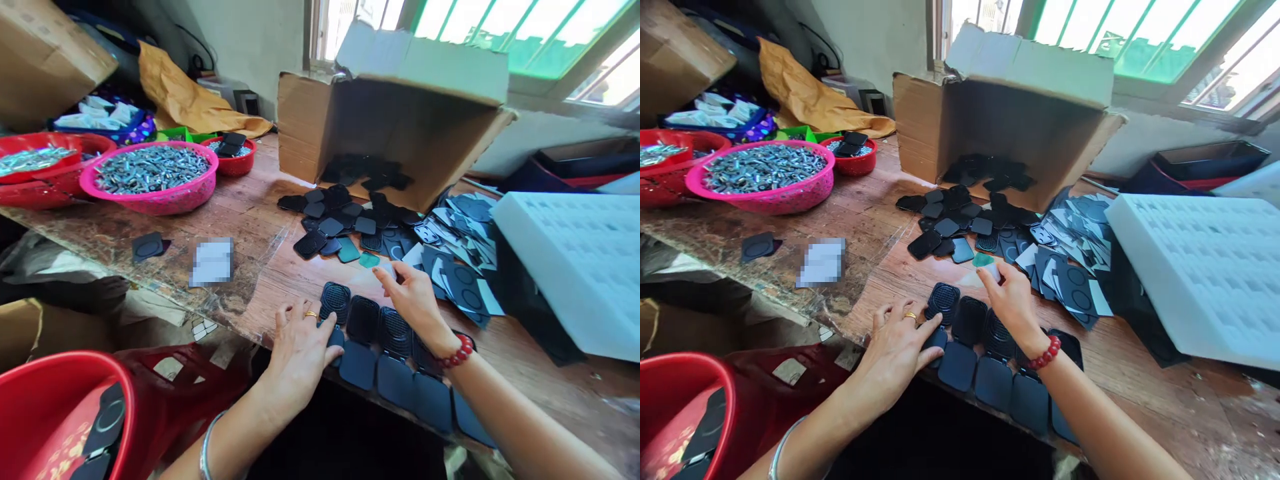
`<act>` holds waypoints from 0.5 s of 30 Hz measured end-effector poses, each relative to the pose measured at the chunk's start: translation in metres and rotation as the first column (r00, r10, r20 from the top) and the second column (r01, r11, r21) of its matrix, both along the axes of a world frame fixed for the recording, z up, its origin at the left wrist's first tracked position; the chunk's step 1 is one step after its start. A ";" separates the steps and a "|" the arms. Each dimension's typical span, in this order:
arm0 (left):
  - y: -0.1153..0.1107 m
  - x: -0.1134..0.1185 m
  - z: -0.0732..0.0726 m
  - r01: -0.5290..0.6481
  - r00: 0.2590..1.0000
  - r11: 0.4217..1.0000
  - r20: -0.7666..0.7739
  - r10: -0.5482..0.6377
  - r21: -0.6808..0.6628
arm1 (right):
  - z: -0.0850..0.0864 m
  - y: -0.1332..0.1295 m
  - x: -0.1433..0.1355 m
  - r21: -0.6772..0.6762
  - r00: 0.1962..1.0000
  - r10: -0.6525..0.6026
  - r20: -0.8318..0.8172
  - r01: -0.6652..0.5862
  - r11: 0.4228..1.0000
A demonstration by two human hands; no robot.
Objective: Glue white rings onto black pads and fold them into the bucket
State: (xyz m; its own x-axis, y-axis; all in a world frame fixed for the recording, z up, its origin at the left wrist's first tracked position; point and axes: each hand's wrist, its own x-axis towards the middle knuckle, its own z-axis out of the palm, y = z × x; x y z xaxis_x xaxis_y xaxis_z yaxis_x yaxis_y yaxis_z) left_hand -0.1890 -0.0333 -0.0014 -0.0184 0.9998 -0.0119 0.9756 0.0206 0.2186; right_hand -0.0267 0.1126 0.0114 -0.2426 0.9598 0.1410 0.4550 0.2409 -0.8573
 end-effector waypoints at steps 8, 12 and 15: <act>-0.001 0.002 -0.006 0.009 0.996 0.997 -0.092 -0.002 0.070 | 0.008 -0.029 0.075 -0.405 0.857 -0.219 -0.467 0.013 0.914; 0.002 0.001 -0.009 0.007 0.995 0.997 -0.101 0.001 0.081 | 0.017 -0.061 0.128 -0.588 0.696 -0.398 -0.597 -0.043 0.808; 0.007 -0.011 -0.010 -0.009 0.997 0.997 -0.076 0.014 0.070 | 0.014 -0.085 0.172 -0.591 0.708 -0.417 -0.571 -0.002 0.806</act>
State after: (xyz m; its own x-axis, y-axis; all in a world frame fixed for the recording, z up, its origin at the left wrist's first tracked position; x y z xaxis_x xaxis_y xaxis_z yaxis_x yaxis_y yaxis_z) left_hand -0.2005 -0.0259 -0.0114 -0.0283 0.9978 0.0600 0.9893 0.0194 0.1443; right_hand 0.1456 0.0276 0.0255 -0.0743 0.9342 -0.3489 -0.2843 -0.3552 -0.8905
